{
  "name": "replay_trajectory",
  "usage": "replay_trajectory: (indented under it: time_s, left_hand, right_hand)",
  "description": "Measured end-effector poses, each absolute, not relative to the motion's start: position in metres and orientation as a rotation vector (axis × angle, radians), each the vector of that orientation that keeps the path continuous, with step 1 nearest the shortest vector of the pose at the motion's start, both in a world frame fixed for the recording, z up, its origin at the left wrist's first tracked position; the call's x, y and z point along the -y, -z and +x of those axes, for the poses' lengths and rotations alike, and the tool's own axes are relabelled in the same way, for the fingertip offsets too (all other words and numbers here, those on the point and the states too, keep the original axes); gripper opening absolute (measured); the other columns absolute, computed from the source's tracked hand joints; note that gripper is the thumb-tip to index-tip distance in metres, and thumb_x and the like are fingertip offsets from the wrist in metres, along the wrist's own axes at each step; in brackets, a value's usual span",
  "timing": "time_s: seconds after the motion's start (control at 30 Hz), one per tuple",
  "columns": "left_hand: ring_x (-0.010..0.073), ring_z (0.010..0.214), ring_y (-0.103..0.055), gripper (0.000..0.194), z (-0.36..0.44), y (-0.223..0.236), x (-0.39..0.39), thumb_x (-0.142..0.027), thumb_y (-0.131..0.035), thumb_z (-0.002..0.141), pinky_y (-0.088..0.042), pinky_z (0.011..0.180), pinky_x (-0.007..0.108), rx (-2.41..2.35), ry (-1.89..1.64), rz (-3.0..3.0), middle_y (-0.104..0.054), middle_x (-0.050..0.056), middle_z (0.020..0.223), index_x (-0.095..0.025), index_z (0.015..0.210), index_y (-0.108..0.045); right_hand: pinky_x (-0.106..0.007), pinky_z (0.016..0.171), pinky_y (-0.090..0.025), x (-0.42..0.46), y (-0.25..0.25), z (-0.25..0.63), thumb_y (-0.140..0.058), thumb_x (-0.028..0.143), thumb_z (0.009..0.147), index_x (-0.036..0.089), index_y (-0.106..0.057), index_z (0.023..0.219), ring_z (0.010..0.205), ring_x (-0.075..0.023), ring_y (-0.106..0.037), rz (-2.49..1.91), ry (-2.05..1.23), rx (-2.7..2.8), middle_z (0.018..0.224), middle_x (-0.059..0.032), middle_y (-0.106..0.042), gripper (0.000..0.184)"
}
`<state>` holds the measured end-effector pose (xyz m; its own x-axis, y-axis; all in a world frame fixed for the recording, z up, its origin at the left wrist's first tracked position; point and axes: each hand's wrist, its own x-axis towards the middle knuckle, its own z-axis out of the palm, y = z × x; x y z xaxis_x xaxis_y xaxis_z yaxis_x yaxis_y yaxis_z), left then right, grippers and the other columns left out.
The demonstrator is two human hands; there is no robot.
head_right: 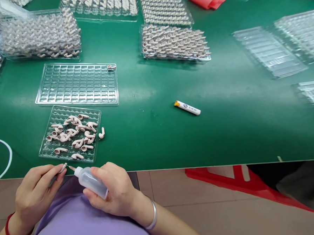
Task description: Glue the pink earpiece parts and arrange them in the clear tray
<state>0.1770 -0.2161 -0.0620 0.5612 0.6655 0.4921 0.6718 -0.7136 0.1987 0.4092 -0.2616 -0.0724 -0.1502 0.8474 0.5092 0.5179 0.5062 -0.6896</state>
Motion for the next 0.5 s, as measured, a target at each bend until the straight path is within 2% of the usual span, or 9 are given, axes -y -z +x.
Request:
replay_trajectory:
  time_s: [0.5]
  left_hand:
    - [0.0159, 0.073, -0.060, 0.031, 0.1785, 0.0603, 0.2160, -0.001, -0.075, 0.073, -0.051, 0.069, 0.028, 1.185, 0.873, -2.767, -0.067, 0.008, 0.083, -0.009, 0.102, -0.066]
  right_hand:
    - [-0.029, 0.049, -0.042, 0.2615, 0.0728, 0.4091, -0.056, 0.026, 0.089, 0.015, -0.046, 0.123, 0.056, -0.0156, -0.050, -1.127, -0.449, 1.808, 0.077, -0.0047, -0.066, 0.038]
